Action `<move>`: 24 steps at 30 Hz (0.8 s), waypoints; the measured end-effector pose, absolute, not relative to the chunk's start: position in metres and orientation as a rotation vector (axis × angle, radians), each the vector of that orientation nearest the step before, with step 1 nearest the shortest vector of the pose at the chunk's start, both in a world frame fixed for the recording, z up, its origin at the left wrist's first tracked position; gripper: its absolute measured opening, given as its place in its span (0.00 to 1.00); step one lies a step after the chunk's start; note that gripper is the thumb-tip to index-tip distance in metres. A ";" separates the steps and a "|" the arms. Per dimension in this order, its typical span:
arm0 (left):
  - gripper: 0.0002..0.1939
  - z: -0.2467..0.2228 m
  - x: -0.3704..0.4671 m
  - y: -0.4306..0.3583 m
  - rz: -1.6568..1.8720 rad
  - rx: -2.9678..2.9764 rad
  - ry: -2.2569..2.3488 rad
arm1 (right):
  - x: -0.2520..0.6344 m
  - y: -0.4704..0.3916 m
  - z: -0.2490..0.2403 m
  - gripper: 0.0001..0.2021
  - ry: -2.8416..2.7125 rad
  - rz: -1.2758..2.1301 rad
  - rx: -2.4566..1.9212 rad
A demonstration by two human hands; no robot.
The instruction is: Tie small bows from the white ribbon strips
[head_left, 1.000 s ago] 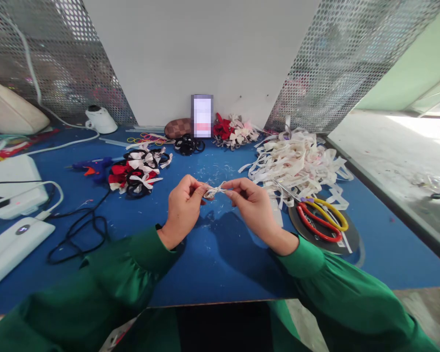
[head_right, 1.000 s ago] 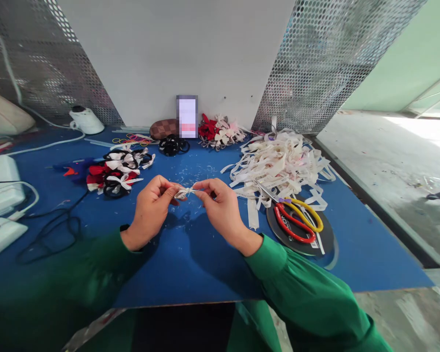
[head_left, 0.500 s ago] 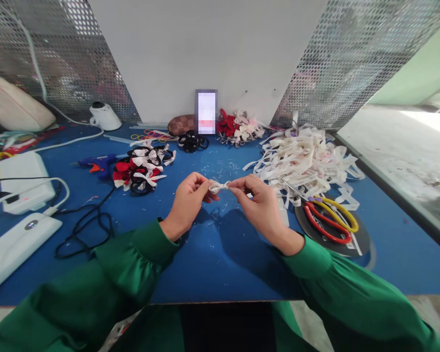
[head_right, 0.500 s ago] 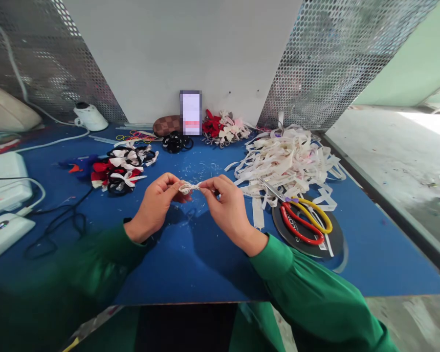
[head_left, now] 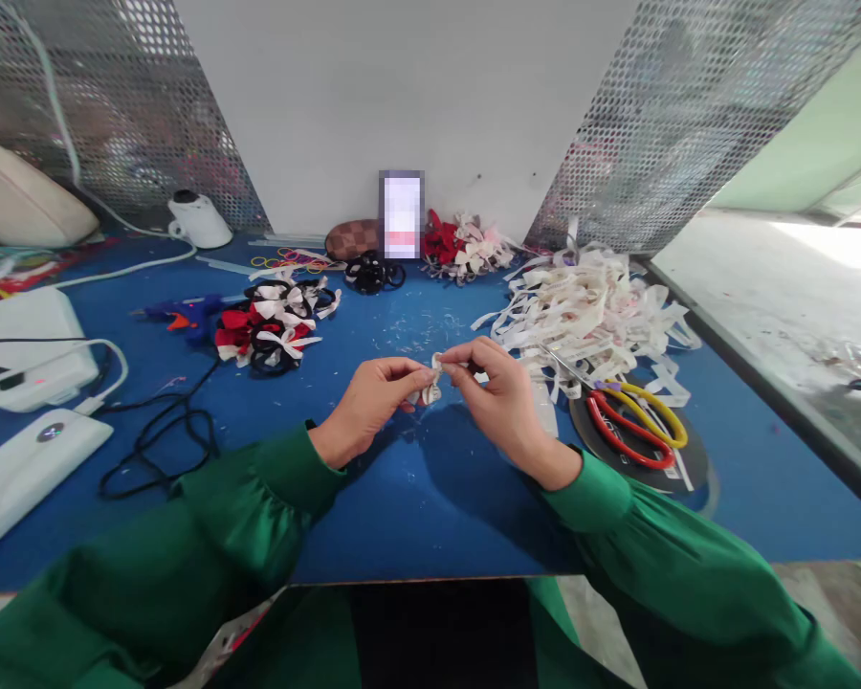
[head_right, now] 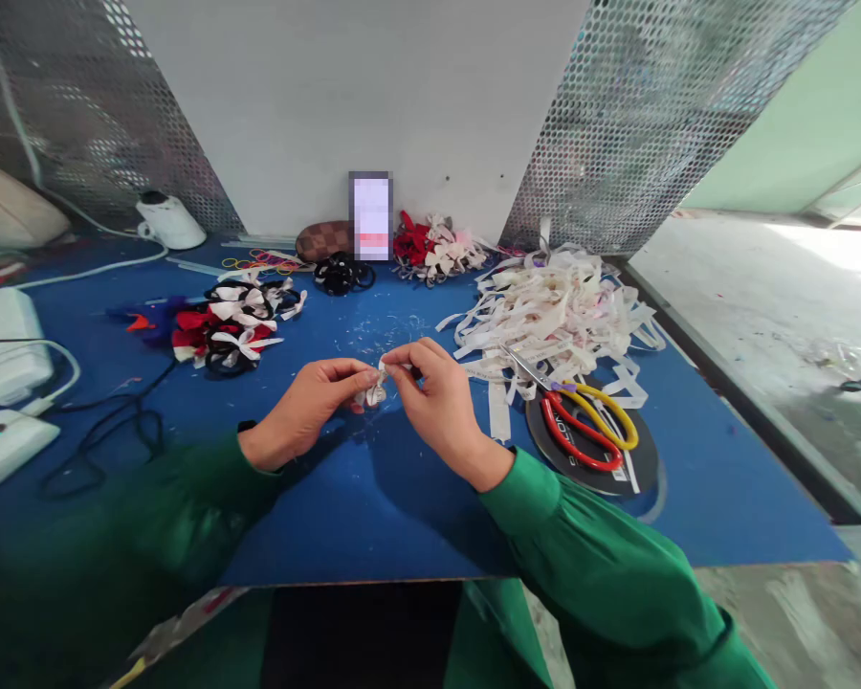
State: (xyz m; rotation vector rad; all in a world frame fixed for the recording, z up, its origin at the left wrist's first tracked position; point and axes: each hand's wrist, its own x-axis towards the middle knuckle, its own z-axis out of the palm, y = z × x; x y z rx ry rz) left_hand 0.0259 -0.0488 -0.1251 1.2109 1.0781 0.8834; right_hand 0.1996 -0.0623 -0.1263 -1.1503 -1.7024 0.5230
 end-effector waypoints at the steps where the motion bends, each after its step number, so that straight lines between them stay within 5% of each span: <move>1: 0.15 -0.125 0.025 -0.049 0.866 1.218 1.067 | 0.200 -0.062 -0.127 0.06 -1.708 0.517 -1.136; 24: 0.14 -0.128 0.031 -0.052 0.967 1.105 1.072 | 0.202 -0.059 -0.131 0.08 -1.889 0.491 -1.325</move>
